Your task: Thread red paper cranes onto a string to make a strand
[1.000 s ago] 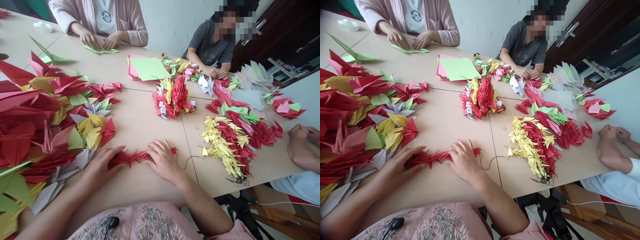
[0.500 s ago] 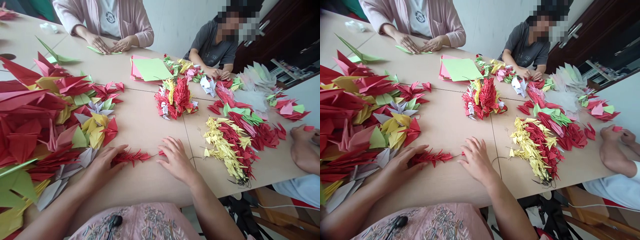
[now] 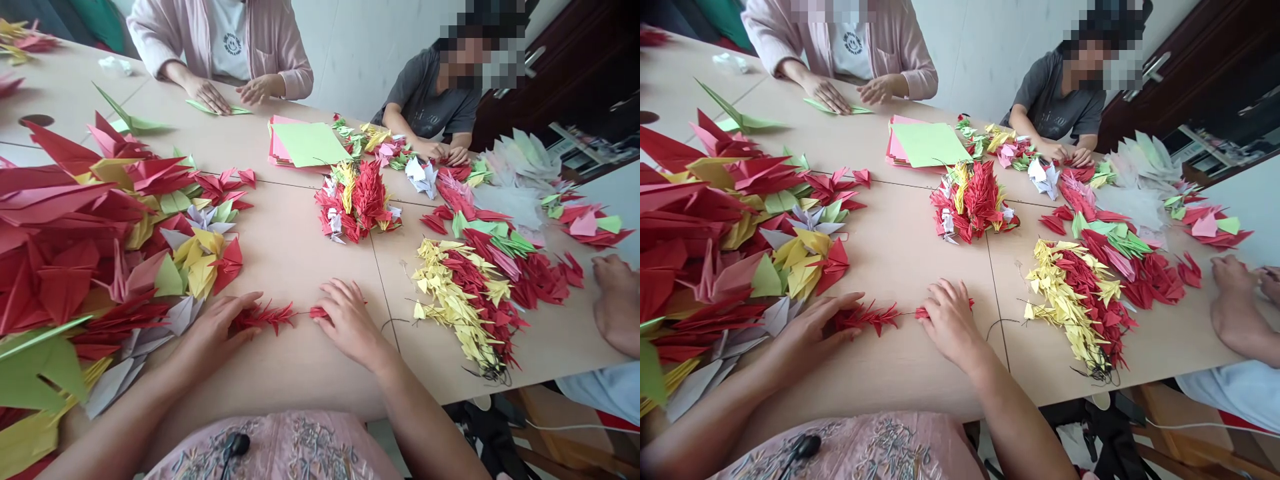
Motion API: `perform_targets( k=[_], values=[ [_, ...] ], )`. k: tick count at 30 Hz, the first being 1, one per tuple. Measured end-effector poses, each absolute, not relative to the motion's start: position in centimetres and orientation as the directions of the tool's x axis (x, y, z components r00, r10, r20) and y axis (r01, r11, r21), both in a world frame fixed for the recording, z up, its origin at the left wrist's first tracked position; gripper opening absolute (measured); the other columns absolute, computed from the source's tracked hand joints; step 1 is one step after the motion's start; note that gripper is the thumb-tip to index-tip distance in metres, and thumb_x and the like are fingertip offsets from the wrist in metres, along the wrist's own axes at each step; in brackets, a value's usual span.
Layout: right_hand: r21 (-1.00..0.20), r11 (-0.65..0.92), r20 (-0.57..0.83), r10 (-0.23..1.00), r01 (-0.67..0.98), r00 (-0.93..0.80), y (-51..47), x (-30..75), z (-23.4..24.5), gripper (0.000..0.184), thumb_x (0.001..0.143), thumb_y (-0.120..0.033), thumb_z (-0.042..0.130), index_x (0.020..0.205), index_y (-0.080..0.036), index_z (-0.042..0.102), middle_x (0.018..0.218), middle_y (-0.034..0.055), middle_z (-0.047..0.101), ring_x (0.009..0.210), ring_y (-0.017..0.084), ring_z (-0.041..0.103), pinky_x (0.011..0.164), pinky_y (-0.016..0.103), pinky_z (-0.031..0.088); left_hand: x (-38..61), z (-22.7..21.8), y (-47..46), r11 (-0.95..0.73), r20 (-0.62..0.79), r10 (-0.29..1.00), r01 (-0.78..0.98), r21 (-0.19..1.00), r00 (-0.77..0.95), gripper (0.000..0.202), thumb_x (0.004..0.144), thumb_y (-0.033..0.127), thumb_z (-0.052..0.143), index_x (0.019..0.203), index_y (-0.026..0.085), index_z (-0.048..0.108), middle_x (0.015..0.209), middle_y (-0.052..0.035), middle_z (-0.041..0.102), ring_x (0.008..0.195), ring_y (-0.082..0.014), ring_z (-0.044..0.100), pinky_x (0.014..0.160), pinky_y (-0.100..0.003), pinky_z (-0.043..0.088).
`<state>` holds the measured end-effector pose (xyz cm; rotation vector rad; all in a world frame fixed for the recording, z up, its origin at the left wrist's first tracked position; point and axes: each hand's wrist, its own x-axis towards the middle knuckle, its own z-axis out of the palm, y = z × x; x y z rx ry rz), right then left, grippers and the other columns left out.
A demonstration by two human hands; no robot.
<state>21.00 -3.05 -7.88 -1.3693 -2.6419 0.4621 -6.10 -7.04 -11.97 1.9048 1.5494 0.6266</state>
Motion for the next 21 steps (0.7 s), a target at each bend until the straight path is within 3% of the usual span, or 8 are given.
perform_targets(
  k=[5, 12, 17, 21],
  values=[
    [-0.345, 0.599, 0.017, 0.774, 0.723, -0.633, -3.2, 19.4, -7.4, 0.024, 0.086, -0.025, 0.069, 0.109, -0.019, 0.067, 0.134, 0.0136, 0.057, 0.133, 0.033, 0.044, 0.109, 0.064, 0.033, -5.9, -11.6, -7.0, -0.135, -0.003, 0.981, 0.699, 0.702, 0.192, 0.048, 0.086, 0.046, 0.06, 0.129, 0.025, 0.057, 0.102, -0.0057, 0.068, 0.095, -0.024, 0.064, 0.084, -0.034, 0.052],
    [-0.35, 0.674, 0.115, 0.72, 0.65, -0.684, -2.6, 16.9, -8.6, 0.011, 0.09, -0.012, 0.059, 0.089, -0.016, 0.069, 0.117, 0.0101, 0.068, 0.124, 0.03, 0.053, 0.11, 0.061, 0.034, -5.8, -11.5, -7.2, -0.122, -0.002, 0.983, 0.669, 0.733, 0.183, 0.046, 0.086, 0.044, 0.061, 0.128, 0.024, 0.058, 0.1, -0.006, 0.068, 0.095, -0.0245, 0.065, 0.084, -0.036, 0.052],
    [-0.358, 0.619, 0.129, 0.775, 0.699, -0.619, -2.5, 19.3, -8.4, 0.01, 0.088, -0.008, 0.06, 0.087, -0.015, 0.068, 0.109, 0.0113, 0.069, 0.119, 0.031, 0.056, 0.106, 0.062, 0.038, -5.8, -11.7, -7.1, -0.116, -0.006, 0.984, 0.663, 0.74, 0.179, 0.046, 0.086, 0.043, 0.06, 0.128, 0.025, 0.058, 0.1, -0.0067, 0.068, 0.093, -0.0251, 0.065, 0.082, -0.037, 0.053],
    [-0.36, 0.624, 0.137, 0.771, 0.693, -0.622, -2.8, 19.2, -7.8, 0.008, 0.088, -0.016, 0.064, 0.095, -0.015, 0.067, 0.116, 0.013, 0.066, 0.119, 0.03, 0.055, 0.105, 0.059, 0.04, -5.8, -11.6, -6.9, -0.118, -0.012, 0.982, 0.663, 0.74, 0.188, 0.048, 0.083, 0.044, 0.064, 0.127, 0.025, 0.059, 0.096, -0.0066, 0.068, 0.089, -0.0255, 0.065, 0.079, -0.037, 0.053]
  ],
)
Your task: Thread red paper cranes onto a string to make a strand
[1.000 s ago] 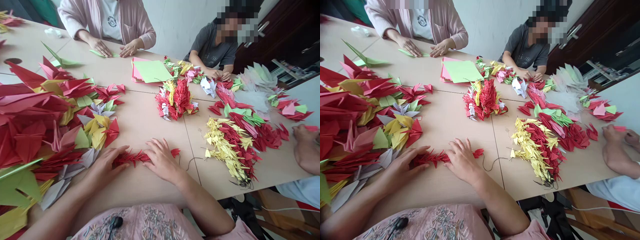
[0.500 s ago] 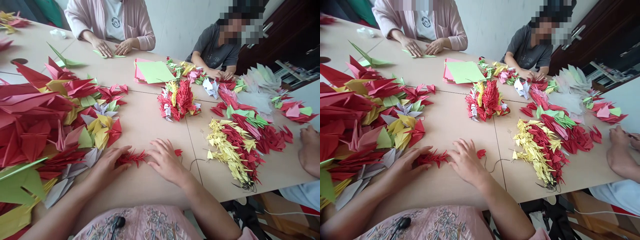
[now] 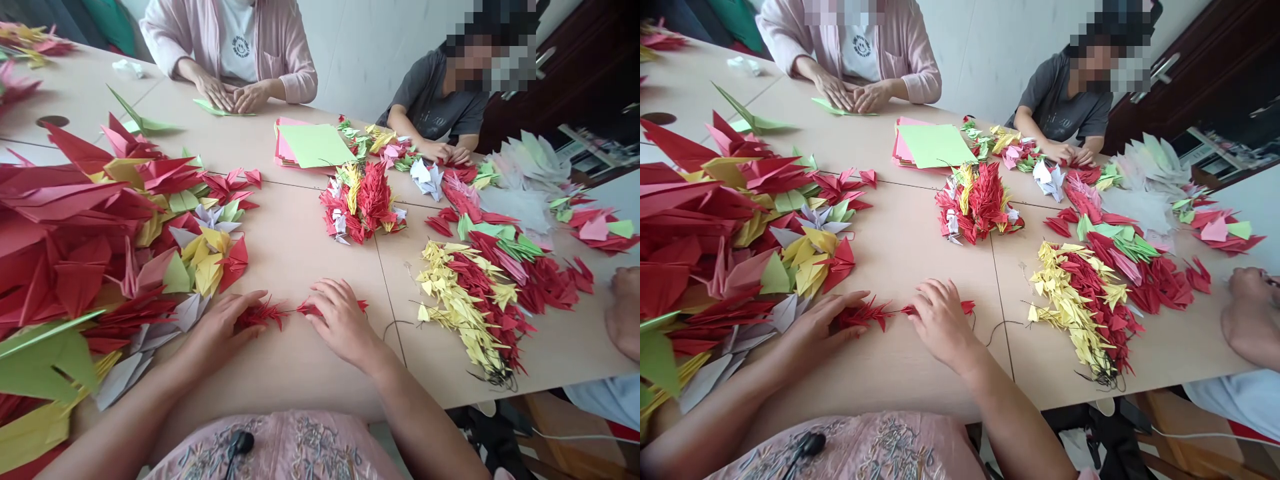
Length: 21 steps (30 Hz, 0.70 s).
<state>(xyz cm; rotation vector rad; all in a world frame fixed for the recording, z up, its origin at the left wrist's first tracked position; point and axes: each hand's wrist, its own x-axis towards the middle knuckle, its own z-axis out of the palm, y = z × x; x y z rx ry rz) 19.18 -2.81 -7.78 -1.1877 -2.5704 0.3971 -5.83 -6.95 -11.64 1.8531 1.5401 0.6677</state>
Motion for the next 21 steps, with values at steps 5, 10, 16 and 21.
perform_targets(
  k=[5, 10, 16, 21],
  values=[
    [-0.352, 0.7, 0.136, 0.695, 0.622, -0.706, -2.8, 16.1, -7.9, 0.011, 0.089, -0.022, 0.065, 0.098, -0.016, 0.068, 0.124, 0.0127, 0.063, 0.122, 0.029, 0.053, 0.108, 0.058, 0.037, -5.9, -11.3, -6.9, -0.12, -0.019, 0.98, 0.665, 0.737, 0.197, 0.047, 0.083, 0.042, 0.064, 0.127, 0.024, 0.059, 0.101, -0.0069, 0.07, 0.094, -0.0252, 0.066, 0.082, -0.037, 0.054],
    [-0.341, 0.714, 0.127, 0.679, 0.611, -0.723, -2.4, 15.5, -8.8, 0.014, 0.091, -0.012, 0.057, 0.086, -0.015, 0.069, 0.118, 0.0113, 0.066, 0.12, 0.028, 0.054, 0.108, 0.057, 0.036, -6.0, -11.2, -6.9, -0.117, -0.025, 0.979, 0.665, 0.738, 0.2, 0.047, 0.083, 0.038, 0.065, 0.127, 0.023, 0.059, 0.103, -0.0071, 0.07, 0.096, -0.024, 0.065, 0.085, -0.037, 0.054],
    [-0.35, 0.66, 0.129, 0.736, 0.664, -0.664, -2.5, 17.7, -8.2, 0.008, 0.087, -0.012, 0.062, 0.091, -0.014, 0.069, 0.117, 0.0132, 0.065, 0.119, 0.03, 0.054, 0.107, 0.057, 0.037, -5.8, -11.4, -7.0, -0.107, -0.018, 0.983, 0.656, 0.747, 0.18, 0.046, 0.085, 0.04, 0.062, 0.128, 0.024, 0.058, 0.101, -0.0065, 0.069, 0.093, -0.0237, 0.066, 0.083, -0.038, 0.055],
    [-0.36, 0.712, 0.133, 0.679, 0.603, -0.722, -2.8, 15.9, -7.4, 0.019, 0.088, -0.024, 0.066, 0.106, -0.017, 0.067, 0.127, 0.0132, 0.06, 0.124, 0.027, 0.051, 0.109, 0.054, 0.037, -5.8, -11.3, -6.9, -0.118, -0.015, 0.98, 0.647, 0.753, 0.196, 0.048, 0.084, 0.041, 0.064, 0.127, 0.024, 0.058, 0.104, -0.008, 0.07, 0.097, -0.0256, 0.066, 0.086, -0.04, 0.055]
  ],
)
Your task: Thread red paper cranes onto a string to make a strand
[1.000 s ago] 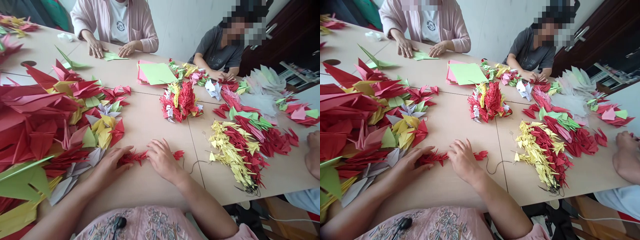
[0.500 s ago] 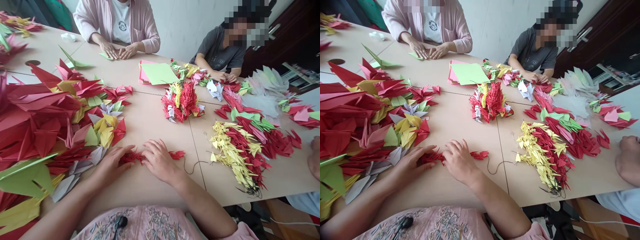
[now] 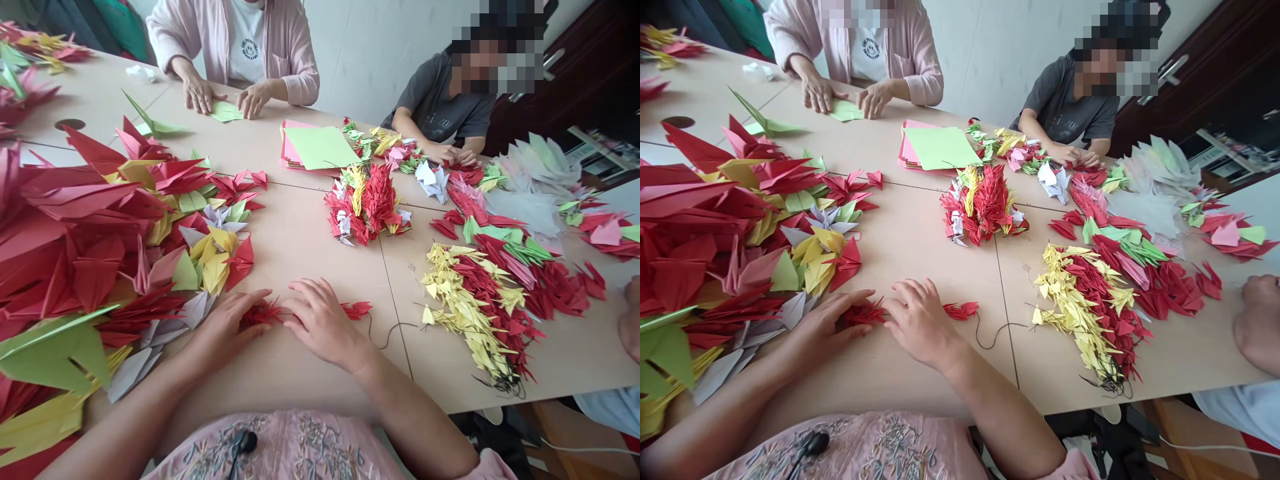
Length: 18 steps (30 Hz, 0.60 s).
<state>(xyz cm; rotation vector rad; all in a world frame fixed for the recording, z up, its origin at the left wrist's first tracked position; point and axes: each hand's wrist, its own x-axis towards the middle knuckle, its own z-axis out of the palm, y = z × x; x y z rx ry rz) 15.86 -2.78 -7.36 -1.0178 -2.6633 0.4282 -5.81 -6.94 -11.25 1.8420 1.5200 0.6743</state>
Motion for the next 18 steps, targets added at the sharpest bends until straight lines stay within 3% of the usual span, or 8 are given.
perform_targets(
  k=[4, 10, 14, 18],
  values=[
    [-0.348, 0.751, 0.128, 0.631, 0.561, -0.765, -2.4, 14.1, -8.0, 0.012, 0.093, -0.018, 0.058, 0.097, -0.016, 0.069, 0.125, 0.0119, 0.062, 0.122, 0.026, 0.053, 0.109, 0.055, 0.037, -6.0, -11.1, -6.8, -0.128, -0.016, 0.977, 0.639, 0.758, 0.214, 0.047, 0.083, 0.041, 0.065, 0.127, 0.025, 0.059, 0.105, -0.0082, 0.072, 0.098, -0.0265, 0.067, 0.086, -0.041, 0.055],
    [-0.352, 0.707, 0.154, 0.69, 0.614, -0.707, -2.0, 15.9, -8.6, 0.014, 0.09, -0.012, 0.058, 0.085, -0.017, 0.07, 0.115, 0.0112, 0.067, 0.116, 0.026, 0.056, 0.106, 0.051, 0.04, -6.0, -11.2, -6.9, -0.098, -0.043, 0.978, 0.627, 0.773, 0.205, 0.047, 0.083, 0.039, 0.066, 0.128, 0.025, 0.059, 0.103, -0.0083, 0.071, 0.098, -0.027, 0.067, 0.087, -0.042, 0.055],
    [-0.351, 0.675, 0.162, 0.726, 0.649, -0.668, -2.4, 16.7, -7.8, 0.01, 0.09, -0.015, 0.06, 0.091, -0.015, 0.07, 0.118, 0.0141, 0.065, 0.119, 0.029, 0.054, 0.106, 0.054, 0.04, -6.3, -11.0, -7.1, -0.084, -0.065, 0.973, 0.599, 0.796, 0.223, 0.058, 0.081, 0.041, 0.069, 0.134, 0.025, 0.052, 0.116, -0.0104, 0.068, 0.106, -0.0281, 0.066, 0.092, -0.043, 0.055],
    [-0.344, 0.725, 0.156, 0.671, 0.597, -0.725, -2.8, 14.9, -7.5, 0.011, 0.09, -0.022, 0.063, 0.097, -0.017, 0.069, 0.126, 0.0129, 0.062, 0.124, 0.028, 0.051, 0.108, 0.052, 0.038, -7.1, -10.6, -7.1, -0.053, -0.09, 0.964, 0.514, 0.856, 0.25, 0.065, 0.08, 0.037, 0.069, 0.139, 0.027, 0.043, 0.126, -0.0105, 0.065, 0.116, -0.027, 0.063, 0.099, -0.042, 0.052]
  ],
)
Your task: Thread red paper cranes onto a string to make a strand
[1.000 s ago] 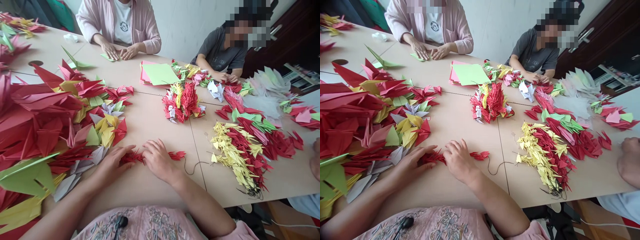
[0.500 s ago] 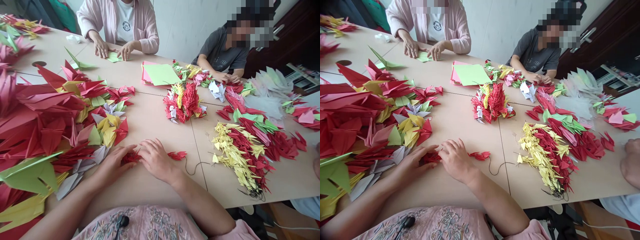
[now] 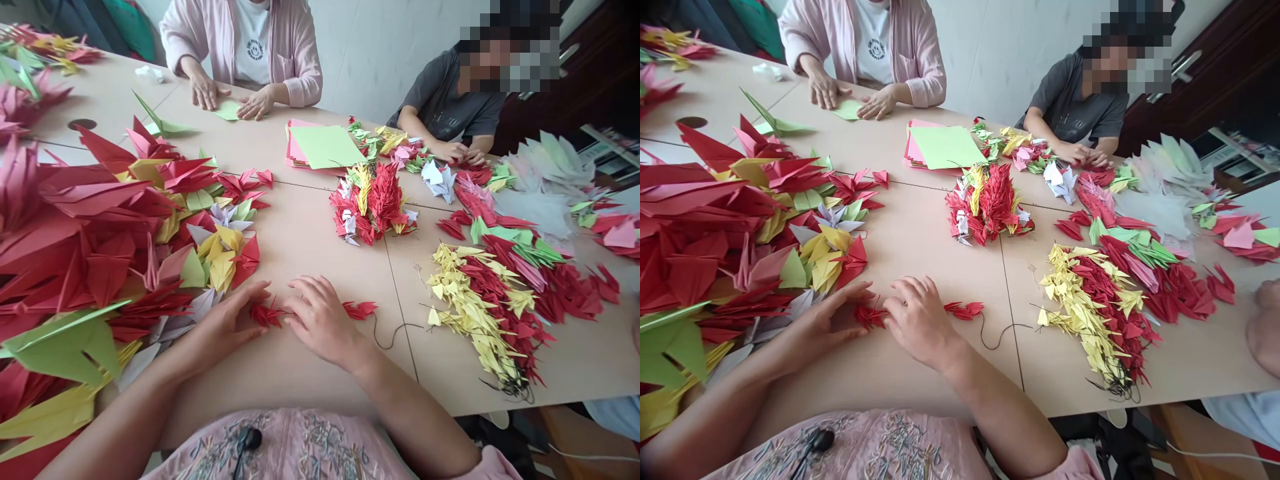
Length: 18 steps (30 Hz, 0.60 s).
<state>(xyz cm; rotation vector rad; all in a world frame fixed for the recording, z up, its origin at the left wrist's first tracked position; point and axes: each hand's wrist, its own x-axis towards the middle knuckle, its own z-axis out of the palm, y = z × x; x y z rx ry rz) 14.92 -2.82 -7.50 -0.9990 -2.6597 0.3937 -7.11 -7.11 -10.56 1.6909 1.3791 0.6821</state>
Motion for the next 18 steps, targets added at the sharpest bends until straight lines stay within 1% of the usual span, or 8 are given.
perform_targets(
  k=[2, 4, 7, 9, 12, 14, 18],
  values=[
    [-0.337, 0.75, 0.147, 0.638, 0.568, -0.756, -2.9, 13.9, -7.8, 0.011, 0.091, -0.021, 0.061, 0.098, -0.017, 0.069, 0.127, 0.0126, 0.062, 0.123, 0.028, 0.051, 0.109, 0.053, 0.038, -7.3, -10.3, -7.0, -0.043, -0.095, 0.962, 0.484, 0.874, 0.257, 0.062, 0.08, 0.032, 0.067, 0.137, 0.027, 0.044, 0.121, -0.0099, 0.067, 0.112, -0.0266, 0.064, 0.098, -0.043, 0.052],
    [-0.332, 0.759, 0.139, 0.627, 0.56, -0.767, -2.8, 13.3, -8.2, 0.013, 0.092, -0.016, 0.057, 0.096, -0.016, 0.069, 0.124, 0.0129, 0.063, 0.122, 0.028, 0.052, 0.108, 0.055, 0.038, -7.3, -10.1, -6.9, -0.043, -0.097, 0.959, 0.476, 0.879, 0.266, 0.055, 0.082, 0.028, 0.062, 0.135, 0.027, 0.046, 0.114, -0.0088, 0.069, 0.105, -0.0248, 0.067, 0.094, -0.04, 0.054],
    [-0.332, 0.747, 0.13, 0.64, 0.575, -0.757, -2.4, 13.7, -8.8, 0.016, 0.091, -0.012, 0.055, 0.09, -0.015, 0.07, 0.12, 0.0124, 0.066, 0.119, 0.028, 0.054, 0.107, 0.054, 0.039, -7.1, -10.0, -6.8, -0.034, -0.106, 0.959, 0.474, 0.88, 0.264, 0.048, 0.084, 0.025, 0.056, 0.132, 0.025, 0.049, 0.105, -0.0071, 0.071, 0.097, -0.022, 0.069, 0.085, -0.035, 0.058],
    [-0.332, 0.731, 0.127, 0.661, 0.596, -0.739, -2.3, 14.5, -8.8, 0.014, 0.09, -0.011, 0.057, 0.089, -0.015, 0.07, 0.118, 0.0129, 0.066, 0.118, 0.028, 0.054, 0.106, 0.053, 0.04, -7.0, -10.1, -6.9, -0.028, -0.109, 0.961, 0.481, 0.876, 0.253, 0.047, 0.084, 0.025, 0.056, 0.131, 0.024, 0.05, 0.103, -0.0067, 0.07, 0.095, -0.0217, 0.069, 0.082, -0.034, 0.058],
    [-0.334, 0.7, 0.13, 0.697, 0.631, -0.705, -2.4, 15.3, -8.2, 0.012, 0.089, -0.011, 0.058, 0.09, -0.014, 0.069, 0.118, 0.0144, 0.065, 0.119, 0.03, 0.053, 0.106, 0.054, 0.04, -6.9, -10.5, -7.0, -0.024, -0.107, 0.966, 0.49, 0.871, 0.237, 0.049, 0.084, 0.027, 0.06, 0.133, 0.026, 0.051, 0.11, -0.008, 0.07, 0.1, -0.024, 0.068, 0.084, -0.036, 0.058],
    [-0.339, 0.695, 0.135, 0.703, 0.634, -0.698, -2.6, 15.1, -7.7, 0.011, 0.089, -0.014, 0.059, 0.094, -0.014, 0.069, 0.121, 0.0146, 0.063, 0.121, 0.03, 0.052, 0.107, 0.054, 0.039, -6.8, -10.8, -7.1, -0.025, -0.1, 0.968, 0.486, 0.874, 0.23, 0.051, 0.084, 0.03, 0.062, 0.134, 0.027, 0.05, 0.115, -0.009, 0.068, 0.104, -0.0257, 0.067, 0.087, -0.039, 0.057],
    [-0.348, 0.735, 0.134, 0.653, 0.582, -0.745, -3.1, 13.3, -7.7, 0.014, 0.091, -0.018, 0.058, 0.099, -0.015, 0.068, 0.125, 0.0137, 0.062, 0.124, 0.028, 0.05, 0.109, 0.052, 0.037, -6.6, -11.2, -7.2, -0.038, -0.068, 0.975, 0.459, 0.887, 0.212, 0.054, 0.084, 0.034, 0.063, 0.135, 0.027, 0.046, 0.12, -0.0096, 0.065, 0.108, -0.026, 0.066, 0.094, -0.044, 0.055]
  ],
)
